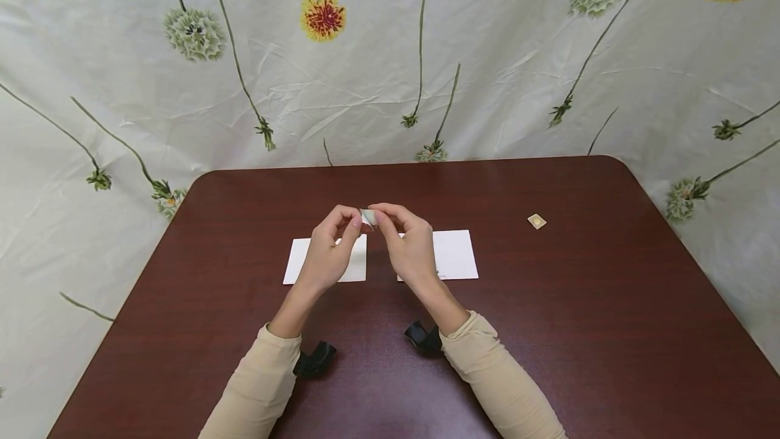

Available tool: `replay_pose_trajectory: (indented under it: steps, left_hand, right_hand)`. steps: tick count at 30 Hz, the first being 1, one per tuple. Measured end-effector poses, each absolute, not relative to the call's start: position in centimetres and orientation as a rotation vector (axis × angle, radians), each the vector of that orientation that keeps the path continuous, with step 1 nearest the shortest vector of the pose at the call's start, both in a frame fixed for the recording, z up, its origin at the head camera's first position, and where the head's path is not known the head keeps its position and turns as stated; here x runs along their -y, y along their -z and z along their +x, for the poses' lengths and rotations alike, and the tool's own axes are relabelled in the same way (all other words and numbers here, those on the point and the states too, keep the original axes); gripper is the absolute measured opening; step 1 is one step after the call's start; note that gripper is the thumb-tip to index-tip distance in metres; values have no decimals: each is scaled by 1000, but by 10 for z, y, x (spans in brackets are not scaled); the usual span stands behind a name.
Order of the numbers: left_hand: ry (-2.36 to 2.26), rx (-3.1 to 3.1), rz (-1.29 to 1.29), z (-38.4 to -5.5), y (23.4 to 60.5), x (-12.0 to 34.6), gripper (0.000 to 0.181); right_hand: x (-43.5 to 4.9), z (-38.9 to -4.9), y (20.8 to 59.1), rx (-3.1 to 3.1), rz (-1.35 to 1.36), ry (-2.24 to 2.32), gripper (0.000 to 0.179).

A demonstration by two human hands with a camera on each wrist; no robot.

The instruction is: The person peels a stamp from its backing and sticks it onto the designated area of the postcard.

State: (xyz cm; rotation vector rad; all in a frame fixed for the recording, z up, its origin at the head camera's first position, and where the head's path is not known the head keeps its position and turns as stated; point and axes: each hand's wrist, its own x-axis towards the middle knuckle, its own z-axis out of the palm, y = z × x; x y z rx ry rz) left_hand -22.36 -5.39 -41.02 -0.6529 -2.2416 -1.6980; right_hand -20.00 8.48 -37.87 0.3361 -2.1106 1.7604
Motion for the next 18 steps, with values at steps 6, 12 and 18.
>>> replay_pose_trajectory:
  steps: [6,12,18]
  left_hand:
    - [1697,2243,-655,-223,410,55,12]
    - [1695,2241,-655,-222,410,55,12]
    - [1699,2230,-651,-222,409,54,10]
  right_hand:
    - [-85,-200,377,2102,326,-1788,15]
    - [-85,-200,377,2096,305,-1813,16]
    - [-88,-207,387,2055,300,-1870,16]
